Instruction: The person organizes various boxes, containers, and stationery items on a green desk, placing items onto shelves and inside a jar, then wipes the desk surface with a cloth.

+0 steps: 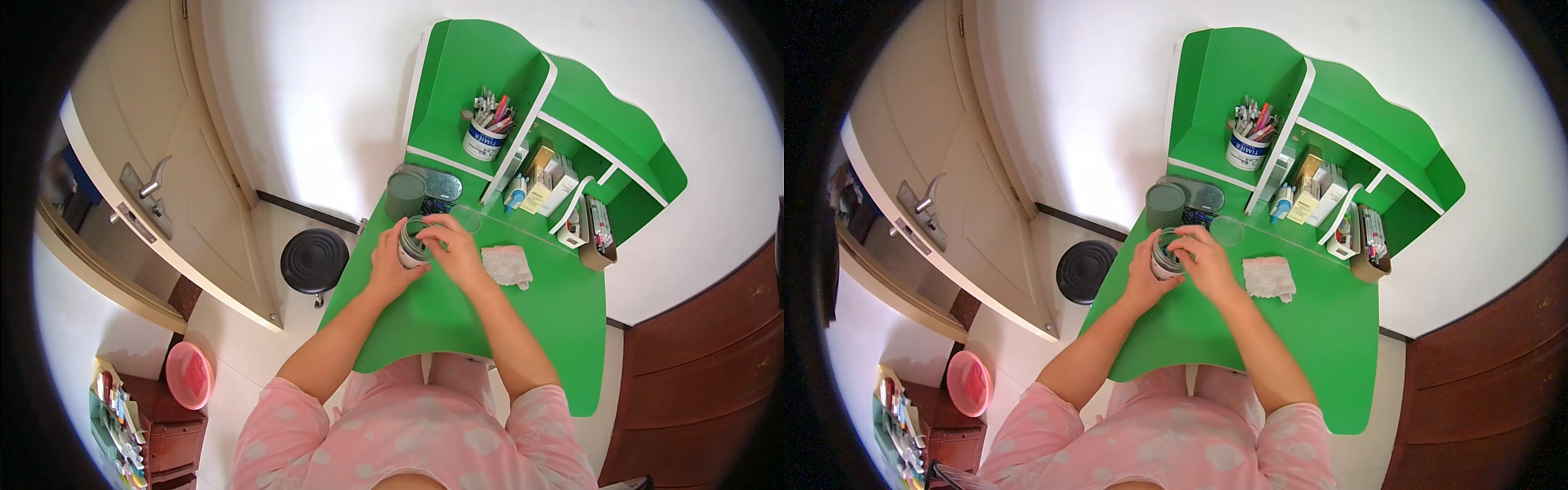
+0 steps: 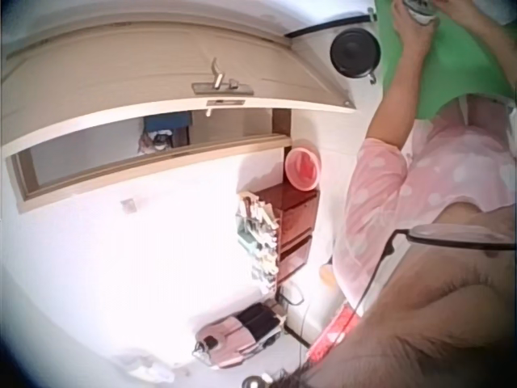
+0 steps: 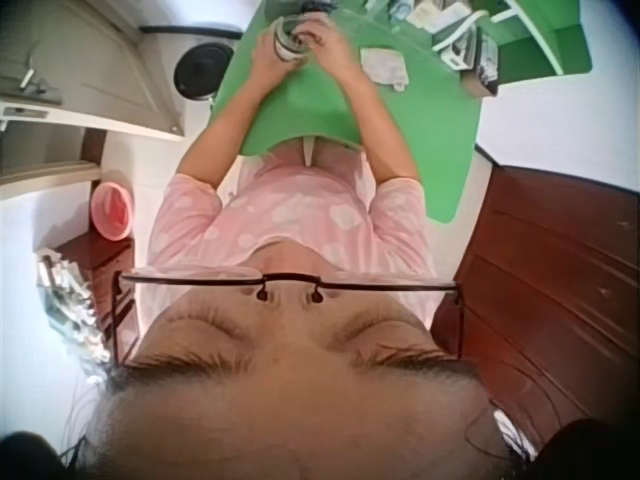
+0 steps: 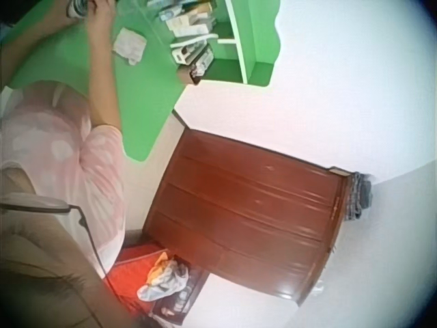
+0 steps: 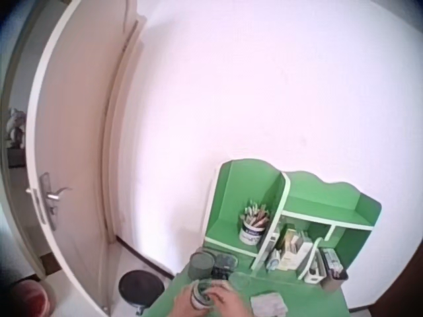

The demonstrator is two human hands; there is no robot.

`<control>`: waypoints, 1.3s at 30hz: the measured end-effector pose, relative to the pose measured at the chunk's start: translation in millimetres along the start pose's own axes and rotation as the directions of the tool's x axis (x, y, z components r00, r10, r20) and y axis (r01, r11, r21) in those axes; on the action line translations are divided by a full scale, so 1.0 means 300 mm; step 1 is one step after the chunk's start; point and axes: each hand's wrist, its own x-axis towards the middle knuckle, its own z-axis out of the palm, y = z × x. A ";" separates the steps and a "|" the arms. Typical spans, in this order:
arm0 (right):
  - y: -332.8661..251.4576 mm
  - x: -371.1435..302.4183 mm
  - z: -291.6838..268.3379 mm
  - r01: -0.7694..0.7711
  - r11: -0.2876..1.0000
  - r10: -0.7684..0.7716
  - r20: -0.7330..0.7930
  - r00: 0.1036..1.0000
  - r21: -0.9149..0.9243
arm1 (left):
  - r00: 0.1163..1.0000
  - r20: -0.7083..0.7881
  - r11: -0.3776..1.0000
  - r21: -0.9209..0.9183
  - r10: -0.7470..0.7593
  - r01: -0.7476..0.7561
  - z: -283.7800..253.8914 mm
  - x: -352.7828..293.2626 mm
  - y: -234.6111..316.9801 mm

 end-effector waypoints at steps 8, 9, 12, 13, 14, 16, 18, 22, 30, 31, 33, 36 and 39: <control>0.095 -0.020 -0.039 -0.130 0.987 0.149 -0.252 0.956 0.091 | 0.992 -0.119 0.991 -0.134 -0.037 0.021 0.003 0.009 -0.026; 0.120 -0.027 -0.044 -0.131 0.987 0.151 -0.250 0.956 0.095 | 0.980 -0.195 0.991 -0.135 -0.046 0.019 -0.002 0.013 -0.035; 0.235 -0.062 -0.039 -0.310 0.951 0.302 -0.201 0.932 -0.009 | 0.954 -0.287 0.983 -0.180 -0.081 0.029 -0.002 0.022 -0.056; 0.294 -0.080 -0.020 -0.324 0.946 0.318 -0.179 0.931 -0.004 | 0.945 -0.309 0.975 -0.220 -0.107 0.038 0.000 0.026 -0.063; 0.312 -0.079 -0.011 -0.337 0.942 0.333 -0.155 0.930 0.002 | 0.944 -0.311 0.976 -0.216 -0.107 0.039 -0.001 0.028 -0.072; 0.325 -0.070 0.000 -0.331 0.940 0.318 -0.139 0.938 -0.082 | 0.944 -0.301 0.979 -0.190 -0.134 0.078 -0.006 0.029 -0.080; 0.316 -0.049 0.018 -0.324 0.932 0.307 -0.121 0.944 -0.161 | 0.949 -0.284 0.983 -0.157 -0.135 0.093 -0.015 0.018 -0.077; 0.307 -0.010 0.058 -0.167 0.913 0.128 -0.129 0.983 -0.371 | 0.957 -0.253 0.985 -0.136 -0.140 0.108 -0.016 0.015 -0.085; 0.359 -0.043 0.128 -0.080 0.900 -0.010 -0.205 0.979 -0.429 | 0.973 -0.156 0.966 -0.221 -0.173 0.136 -0.003 0.006 -0.068; 0.357 -0.045 0.128 -0.081 0.906 -0.003 -0.198 0.980 -0.414 | 0.974 -0.152 0.966 -0.220 -0.171 0.135 -0.001 0.006 -0.069; 0.354 -0.051 0.125 -0.085 0.913 0.008 -0.190 0.982 -0.399 | 0.975 -0.145 0.966 -0.222 -0.171 0.136 -0.003 0.004 -0.070; 0.346 -0.056 0.107 -0.103 0.930 0.038 -0.186 0.982 -0.353 | 0.977 -0.144 0.965 -0.234 -0.158 0.122 -0.007 0.006 -0.066; 0.344 -0.056 0.089 -0.154 0.936 0.107 -0.162 0.981 -0.317 | 0.977 -0.148 0.963 -0.246 -0.152 0.112 -0.011 0.010 -0.065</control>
